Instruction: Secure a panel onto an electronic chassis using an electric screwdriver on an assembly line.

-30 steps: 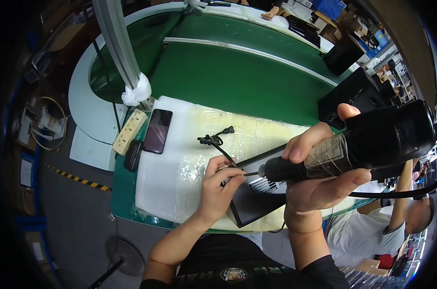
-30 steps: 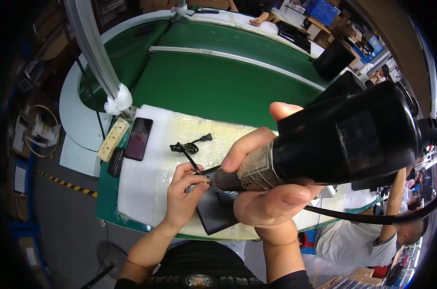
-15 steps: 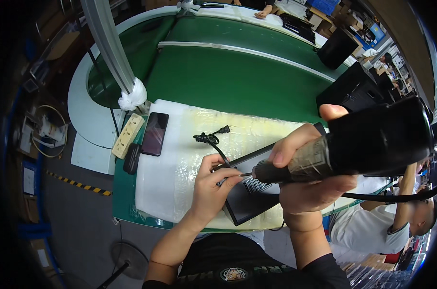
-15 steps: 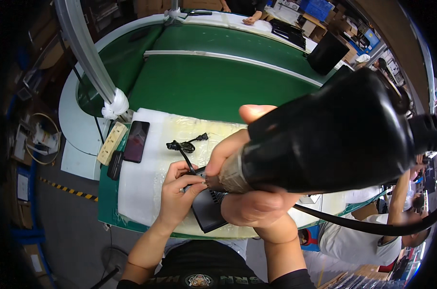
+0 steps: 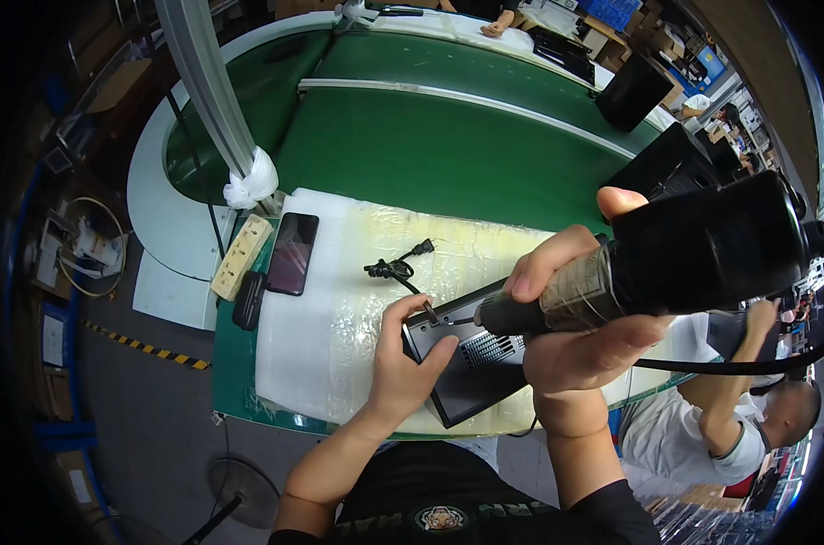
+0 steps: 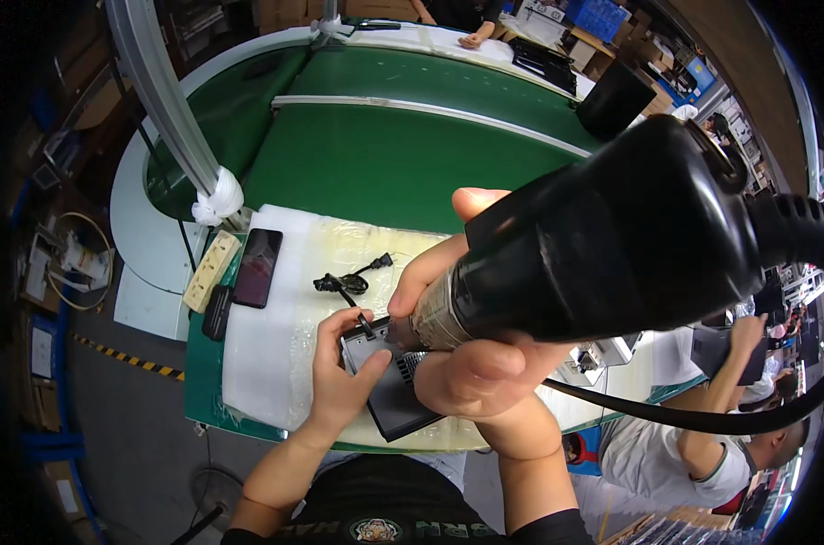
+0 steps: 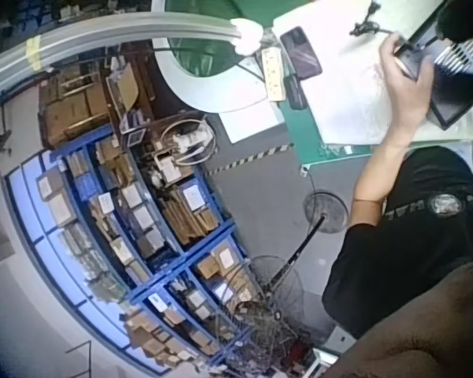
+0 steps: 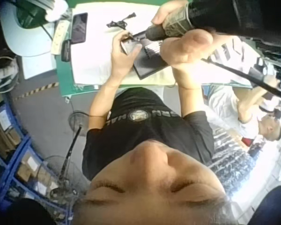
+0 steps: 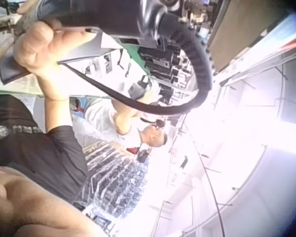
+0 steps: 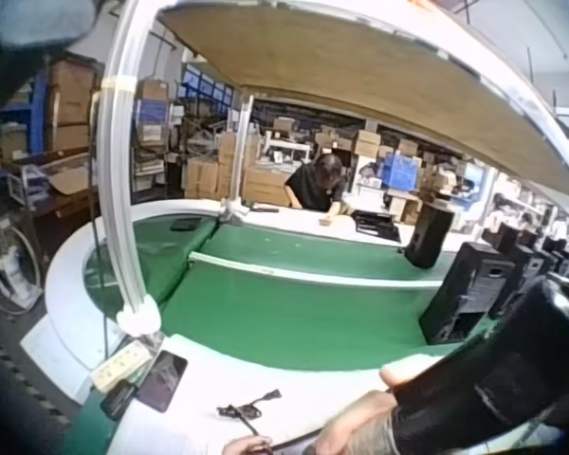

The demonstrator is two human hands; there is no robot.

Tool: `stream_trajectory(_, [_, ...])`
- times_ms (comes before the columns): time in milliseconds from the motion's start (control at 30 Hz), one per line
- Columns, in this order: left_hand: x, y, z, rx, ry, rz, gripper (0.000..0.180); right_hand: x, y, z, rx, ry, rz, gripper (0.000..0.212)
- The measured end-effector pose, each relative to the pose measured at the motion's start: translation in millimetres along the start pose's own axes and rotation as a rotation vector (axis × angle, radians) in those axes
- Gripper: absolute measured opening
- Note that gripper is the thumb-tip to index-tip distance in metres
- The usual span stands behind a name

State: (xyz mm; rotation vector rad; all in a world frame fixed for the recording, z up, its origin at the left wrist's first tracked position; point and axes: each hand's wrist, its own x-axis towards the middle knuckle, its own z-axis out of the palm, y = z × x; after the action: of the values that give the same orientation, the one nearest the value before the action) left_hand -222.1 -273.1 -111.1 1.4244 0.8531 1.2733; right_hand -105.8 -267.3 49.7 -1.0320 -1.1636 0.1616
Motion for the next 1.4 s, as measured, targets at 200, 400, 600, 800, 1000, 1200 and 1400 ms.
stream_trajectory(200, [-5,-5,7,-0.315,0.045,-0.032,0.052,1,14,11,0.022,-0.057,-0.136,0.087])
stream_trajectory(400, [-5,-14,7,-0.362,0.056,0.024,0.043,-5,41,6,0.082,-0.202,-0.299,0.079])
stream_trajectory(600, [-5,-15,9,-0.403,0.062,0.023,0.045,-7,43,6,0.081,-0.307,-0.363,0.078])
stream_trajectory(800, [-8,-13,8,-0.404,0.083,-0.013,0.046,-9,48,10,0.126,-0.305,-0.355,0.082])
stream_trajectory(1000, [-5,-10,8,-0.332,0.086,-0.023,0.047,-12,41,24,0.147,-0.125,-0.252,0.076])
stream_trajectory(1200, [-10,-14,10,-0.208,0.084,-0.088,0.047,29,-11,-68,-0.086,0.216,-0.356,0.074])
stream_trajectory(1400, [-16,-14,18,-0.367,0.133,-0.115,0.044,-23,39,-237,-0.491,0.48,-0.436,0.065])
